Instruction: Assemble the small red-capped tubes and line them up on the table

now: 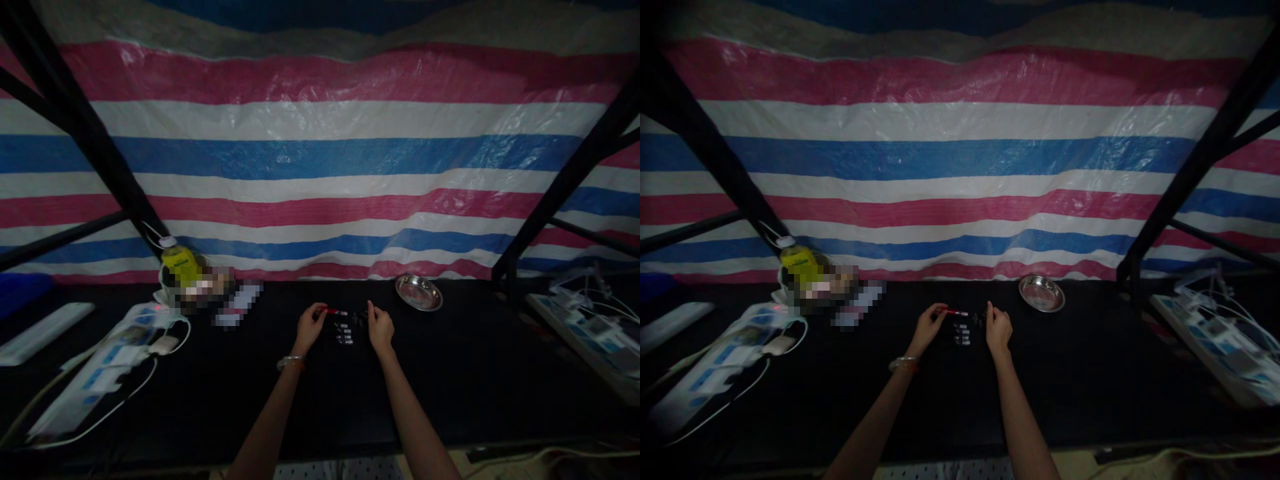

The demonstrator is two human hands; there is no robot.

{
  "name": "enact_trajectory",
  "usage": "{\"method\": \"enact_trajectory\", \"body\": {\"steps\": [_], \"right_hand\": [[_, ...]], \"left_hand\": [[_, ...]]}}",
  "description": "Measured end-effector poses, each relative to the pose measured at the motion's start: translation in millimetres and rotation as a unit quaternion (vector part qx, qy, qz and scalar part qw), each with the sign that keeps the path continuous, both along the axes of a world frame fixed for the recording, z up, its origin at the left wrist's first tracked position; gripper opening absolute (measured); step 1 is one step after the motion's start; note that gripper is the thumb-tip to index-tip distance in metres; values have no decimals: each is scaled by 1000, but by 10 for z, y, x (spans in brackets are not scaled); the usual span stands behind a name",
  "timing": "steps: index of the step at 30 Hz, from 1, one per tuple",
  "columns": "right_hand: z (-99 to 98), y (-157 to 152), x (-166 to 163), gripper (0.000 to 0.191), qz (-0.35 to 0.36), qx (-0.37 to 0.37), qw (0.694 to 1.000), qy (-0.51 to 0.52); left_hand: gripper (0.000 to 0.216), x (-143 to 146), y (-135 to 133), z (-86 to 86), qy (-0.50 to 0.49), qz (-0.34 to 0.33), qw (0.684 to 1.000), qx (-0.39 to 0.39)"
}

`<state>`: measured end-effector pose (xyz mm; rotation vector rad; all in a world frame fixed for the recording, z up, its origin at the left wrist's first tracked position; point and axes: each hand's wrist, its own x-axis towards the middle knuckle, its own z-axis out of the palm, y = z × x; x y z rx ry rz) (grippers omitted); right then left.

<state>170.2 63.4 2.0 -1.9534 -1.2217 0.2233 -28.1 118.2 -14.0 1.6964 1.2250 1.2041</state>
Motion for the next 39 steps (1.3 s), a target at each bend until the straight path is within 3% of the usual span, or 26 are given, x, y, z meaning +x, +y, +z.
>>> {"method": "enact_trajectory", "body": {"steps": [11, 17, 25, 39], "right_hand": [[-8, 13, -4, 36, -14, -30, 996, -86], [-1, -8, 1, 31, 16, 42, 999, 1], [61, 5, -13, 31, 10, -30, 999, -44], [18, 20, 23, 29, 43, 58, 996, 56]], "left_hand": [[21, -9, 10, -32, 1, -3, 1000, 2], [20, -9, -2, -2, 1, -4, 1000, 4], [21, -5, -5, 15, 2, -14, 1000, 7], [21, -4, -5, 11, -4, -6, 1000, -2]]}}
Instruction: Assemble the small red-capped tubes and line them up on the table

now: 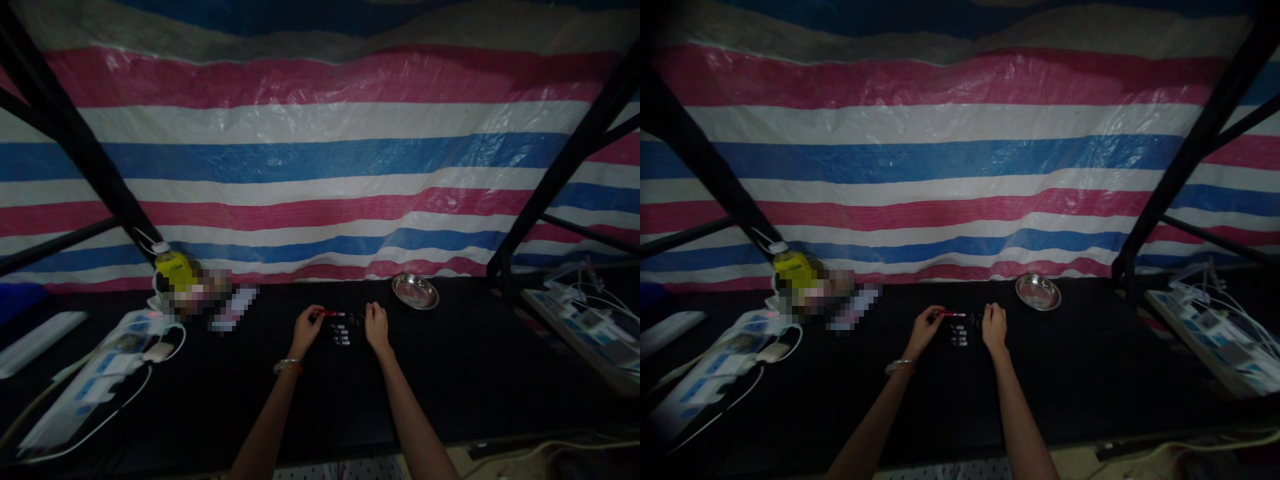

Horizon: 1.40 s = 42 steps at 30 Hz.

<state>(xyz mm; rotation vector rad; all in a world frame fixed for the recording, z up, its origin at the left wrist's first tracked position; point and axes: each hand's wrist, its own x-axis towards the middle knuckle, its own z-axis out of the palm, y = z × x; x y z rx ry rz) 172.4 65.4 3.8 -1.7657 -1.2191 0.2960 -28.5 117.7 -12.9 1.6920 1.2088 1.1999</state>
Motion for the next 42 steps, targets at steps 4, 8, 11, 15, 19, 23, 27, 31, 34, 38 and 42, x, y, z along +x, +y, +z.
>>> {"method": "enact_trajectory", "body": {"steps": [4, 8, 11, 15, 19, 23, 27, 31, 34, 38, 42], "right_hand": [[-7, 14, -3, 36, 34, 33, 999, 25], [-18, 18, -3, 46, 35, 38, 999, 15], [-17, 10, -10, 51, 21, 17, 999, -22], [32, -26, -24, 56, 10, -44, 997, -58], [101, -58, -31, 62, -12, -115, 990, -77], [111, -56, -25, 60, -18, -135, 987, -87], [81, -39, -9, 46, -19, -112, 989, -96], [52, -24, 0, 39, -48, -92, 991, -80], [21, -13, 11, 34, -58, -54, 994, -75], [-56, 20, 57, 28, -75, 19, 993, -95], [-169, 79, 117, 26, -75, 60, 990, -101]], "left_hand": [[20, -4, 13, -29, 9, 0, 1000, 7], [20, -9, 18, -43, 17, 2, 1000, 15], [19, -8, 10, -30, 27, 6, 999, 17], [18, -3, -13, 20, 58, 14, 998, 29], [17, 2, -35, 66, 90, 20, 995, 41], [16, 3, -53, 97, 107, 18, 993, 45], [15, 3, -65, 125, 116, 10, 992, 51], [13, 10, -68, 142, 123, 18, 991, 47], [12, 11, -69, 145, 128, 20, 990, 48], [11, 5, -73, 145, 138, 13, 989, 55], [12, 7, -67, 130, 141, 14, 988, 60]]}}
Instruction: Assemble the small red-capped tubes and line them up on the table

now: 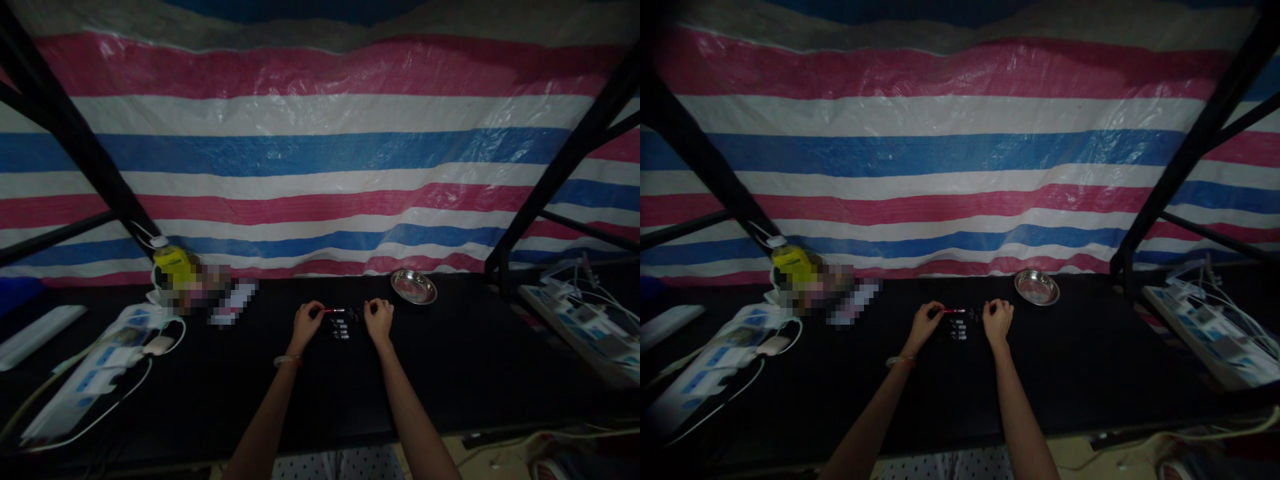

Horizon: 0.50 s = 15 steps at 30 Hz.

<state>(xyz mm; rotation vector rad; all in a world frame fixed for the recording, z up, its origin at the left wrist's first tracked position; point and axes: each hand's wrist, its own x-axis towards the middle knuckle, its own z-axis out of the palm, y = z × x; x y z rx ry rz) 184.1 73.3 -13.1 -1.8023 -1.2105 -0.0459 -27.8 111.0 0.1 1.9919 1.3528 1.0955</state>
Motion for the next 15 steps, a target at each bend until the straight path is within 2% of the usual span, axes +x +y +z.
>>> {"method": "enact_trajectory", "body": {"steps": [5, 9, 15], "right_hand": [[-98, 46, 36, 24, -18, 28, 999, 34], [-84, 33, 48, 20, -35, 45, 996, 67], [-10, 40, 97, 16, -89, 18, 991, 101]], "left_hand": [[13, 0, 25, -42, 11, -4, 1000, 9], [14, 0, 39, -59, -5, -4, 1000, 9], [15, 39, 33, -51, -76, 50, 996, -18]]}}
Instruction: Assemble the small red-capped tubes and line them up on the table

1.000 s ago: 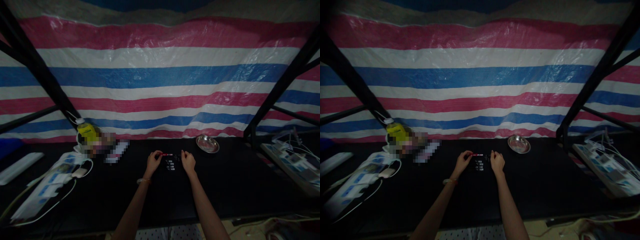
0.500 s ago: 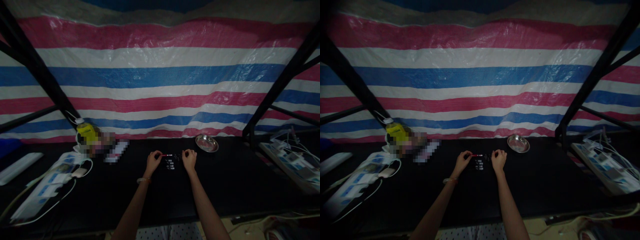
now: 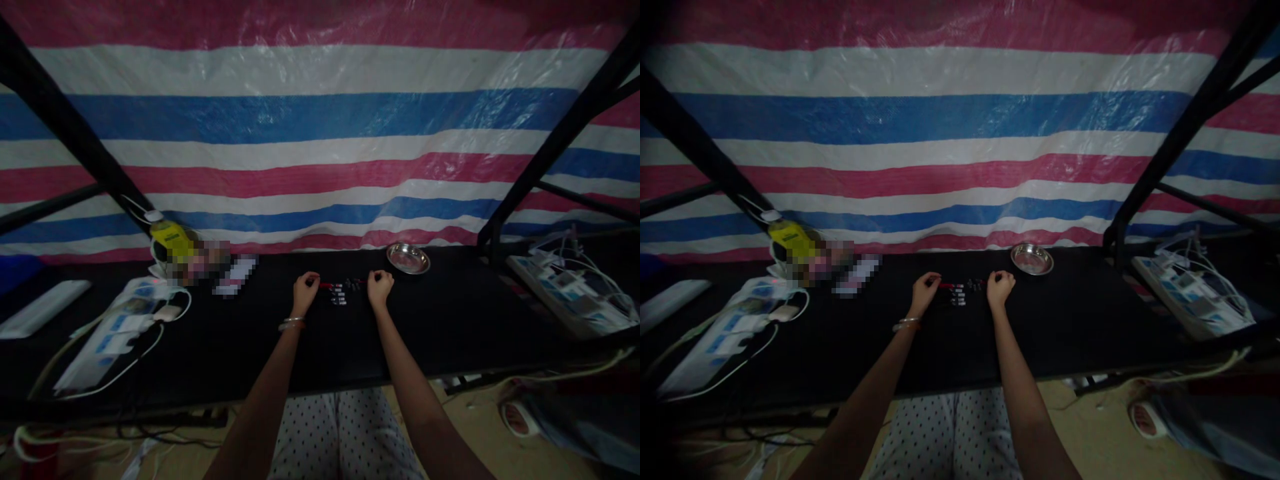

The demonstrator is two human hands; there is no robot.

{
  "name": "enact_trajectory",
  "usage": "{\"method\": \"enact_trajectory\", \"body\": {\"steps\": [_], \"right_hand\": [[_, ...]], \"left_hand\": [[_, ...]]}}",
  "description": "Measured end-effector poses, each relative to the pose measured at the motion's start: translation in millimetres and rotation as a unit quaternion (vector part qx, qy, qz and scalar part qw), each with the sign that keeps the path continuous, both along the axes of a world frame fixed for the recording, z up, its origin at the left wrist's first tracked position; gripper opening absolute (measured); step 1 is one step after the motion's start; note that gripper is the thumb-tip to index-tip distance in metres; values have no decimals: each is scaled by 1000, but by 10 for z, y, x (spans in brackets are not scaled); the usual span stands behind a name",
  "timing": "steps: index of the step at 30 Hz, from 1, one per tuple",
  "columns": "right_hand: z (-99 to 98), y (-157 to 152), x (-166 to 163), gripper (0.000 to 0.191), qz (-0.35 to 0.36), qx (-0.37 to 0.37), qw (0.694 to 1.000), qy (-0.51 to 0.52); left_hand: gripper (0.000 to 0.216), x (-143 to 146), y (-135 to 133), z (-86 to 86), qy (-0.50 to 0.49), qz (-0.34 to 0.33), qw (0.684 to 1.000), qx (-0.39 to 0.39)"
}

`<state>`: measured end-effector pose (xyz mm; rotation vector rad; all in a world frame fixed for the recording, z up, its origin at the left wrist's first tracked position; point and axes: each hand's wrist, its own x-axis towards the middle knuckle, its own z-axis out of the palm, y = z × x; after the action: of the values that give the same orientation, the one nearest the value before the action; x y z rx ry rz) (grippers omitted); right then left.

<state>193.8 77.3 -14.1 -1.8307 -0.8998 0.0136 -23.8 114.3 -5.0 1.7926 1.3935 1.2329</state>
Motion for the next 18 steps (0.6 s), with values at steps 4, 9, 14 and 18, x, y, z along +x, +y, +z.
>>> {"method": "enact_trajectory", "body": {"steps": [4, 9, 14, 18], "right_hand": [[0, 28, 25, 14, -9, -35, 999, -2], [28, 82, 60, 13, -3, -77, 997, -11], [87, 183, 117, 14, -4, -100, 995, -24], [98, 233, 141, 15, -12, -112, 993, -39]], "left_hand": [[14, 38, -7, 7, -53, 41, 998, -17], [12, 80, 22, -6, -66, 82, 994, -18], [11, 110, 61, -24, -71, 96, 993, -23], [13, 142, 94, -23, -79, 116, 990, -10]]}}
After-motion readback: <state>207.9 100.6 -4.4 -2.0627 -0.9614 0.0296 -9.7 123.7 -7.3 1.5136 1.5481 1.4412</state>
